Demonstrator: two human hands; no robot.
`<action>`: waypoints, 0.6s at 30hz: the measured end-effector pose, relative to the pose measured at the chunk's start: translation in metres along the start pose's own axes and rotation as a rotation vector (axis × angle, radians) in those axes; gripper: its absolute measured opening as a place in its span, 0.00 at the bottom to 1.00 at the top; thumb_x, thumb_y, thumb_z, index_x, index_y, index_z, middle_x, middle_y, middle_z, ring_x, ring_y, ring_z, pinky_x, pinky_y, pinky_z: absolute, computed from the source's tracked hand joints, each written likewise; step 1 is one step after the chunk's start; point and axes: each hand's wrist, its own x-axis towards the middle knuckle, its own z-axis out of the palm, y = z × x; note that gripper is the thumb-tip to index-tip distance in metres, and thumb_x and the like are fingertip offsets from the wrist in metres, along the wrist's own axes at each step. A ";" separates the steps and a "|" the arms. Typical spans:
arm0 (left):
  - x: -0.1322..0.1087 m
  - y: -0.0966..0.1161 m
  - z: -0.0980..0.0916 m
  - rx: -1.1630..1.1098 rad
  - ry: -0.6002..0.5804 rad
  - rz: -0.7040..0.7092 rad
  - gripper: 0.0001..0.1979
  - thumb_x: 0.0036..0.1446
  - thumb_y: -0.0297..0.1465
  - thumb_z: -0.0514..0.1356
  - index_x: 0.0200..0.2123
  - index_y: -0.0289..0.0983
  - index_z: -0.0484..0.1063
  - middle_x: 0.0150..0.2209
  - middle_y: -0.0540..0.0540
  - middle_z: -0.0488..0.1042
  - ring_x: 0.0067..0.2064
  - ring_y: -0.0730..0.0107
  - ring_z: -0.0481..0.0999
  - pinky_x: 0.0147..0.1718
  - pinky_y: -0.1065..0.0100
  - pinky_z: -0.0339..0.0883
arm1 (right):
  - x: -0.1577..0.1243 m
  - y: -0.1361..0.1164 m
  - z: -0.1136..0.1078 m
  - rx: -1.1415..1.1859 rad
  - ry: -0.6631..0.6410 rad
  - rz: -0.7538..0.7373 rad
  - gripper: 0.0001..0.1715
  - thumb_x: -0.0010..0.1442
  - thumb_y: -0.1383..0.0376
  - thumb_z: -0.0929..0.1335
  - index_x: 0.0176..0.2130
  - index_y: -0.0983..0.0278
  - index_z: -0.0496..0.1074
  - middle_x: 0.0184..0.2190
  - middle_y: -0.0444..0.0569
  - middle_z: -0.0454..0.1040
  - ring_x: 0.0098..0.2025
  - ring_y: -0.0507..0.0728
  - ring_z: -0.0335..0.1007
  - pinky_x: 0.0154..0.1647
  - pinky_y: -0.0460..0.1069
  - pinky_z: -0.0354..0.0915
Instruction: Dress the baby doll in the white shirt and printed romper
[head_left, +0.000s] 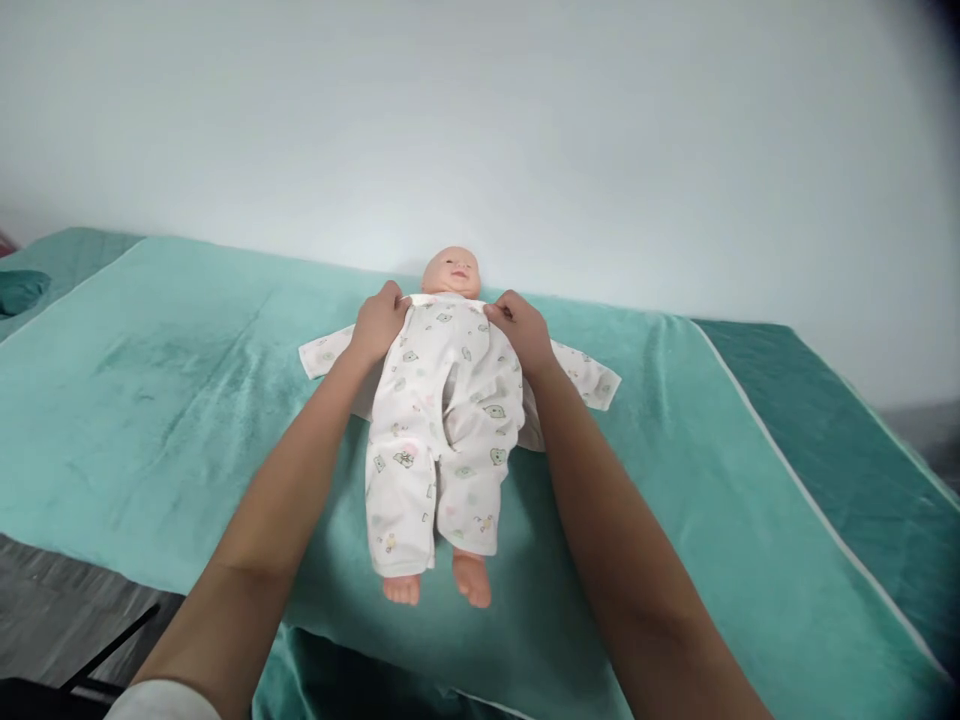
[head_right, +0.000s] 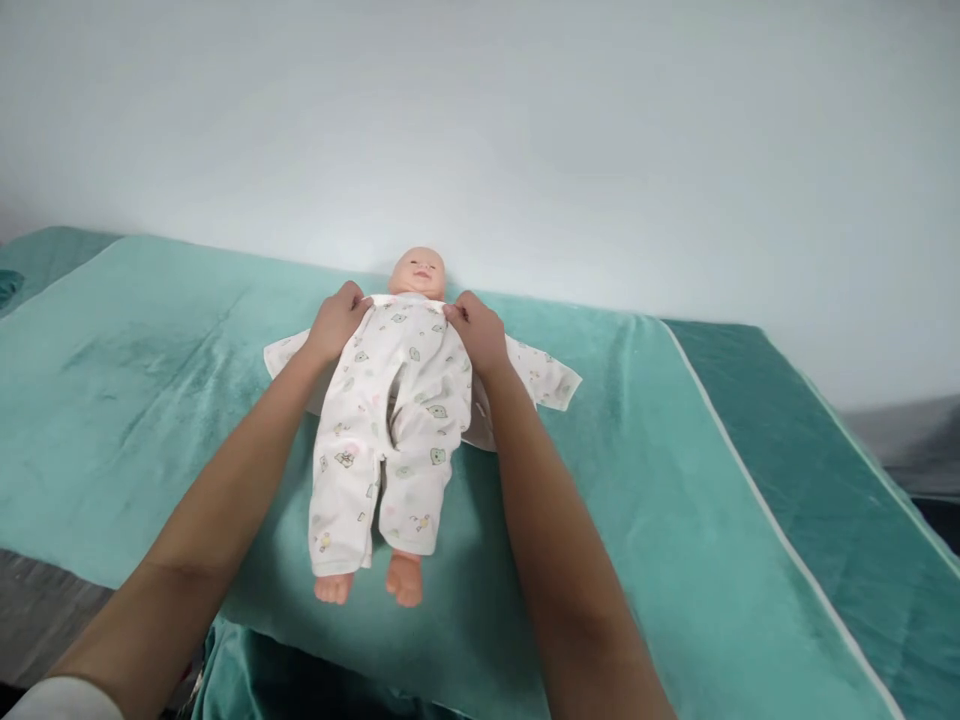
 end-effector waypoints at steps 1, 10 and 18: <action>-0.001 -0.001 0.003 0.008 -0.006 -0.028 0.14 0.60 0.27 0.62 0.26 0.41 0.61 0.23 0.51 0.62 0.31 0.64 0.62 0.38 0.64 0.55 | 0.001 0.002 0.003 0.047 -0.002 0.030 0.18 0.62 0.56 0.68 0.26 0.58 0.60 0.24 0.43 0.67 0.31 0.56 0.60 0.38 0.52 0.59; -0.024 -0.019 0.014 -0.197 -0.012 0.167 0.12 0.61 0.27 0.59 0.42 0.41 0.81 0.51 0.44 0.73 0.52 0.62 0.74 0.59 0.61 0.65 | -0.013 0.016 0.015 0.231 0.037 -0.172 0.13 0.62 0.53 0.69 0.42 0.55 0.78 0.47 0.51 0.77 0.47 0.61 0.72 0.51 0.57 0.69; -0.045 -0.028 -0.005 -0.082 -0.171 0.280 0.20 0.62 0.30 0.57 0.55 0.43 0.80 0.67 0.41 0.70 0.66 0.53 0.67 0.70 0.53 0.50 | -0.047 0.011 0.002 0.197 -0.009 -0.284 0.23 0.63 0.55 0.68 0.55 0.55 0.78 0.57 0.54 0.73 0.63 0.65 0.66 0.68 0.62 0.60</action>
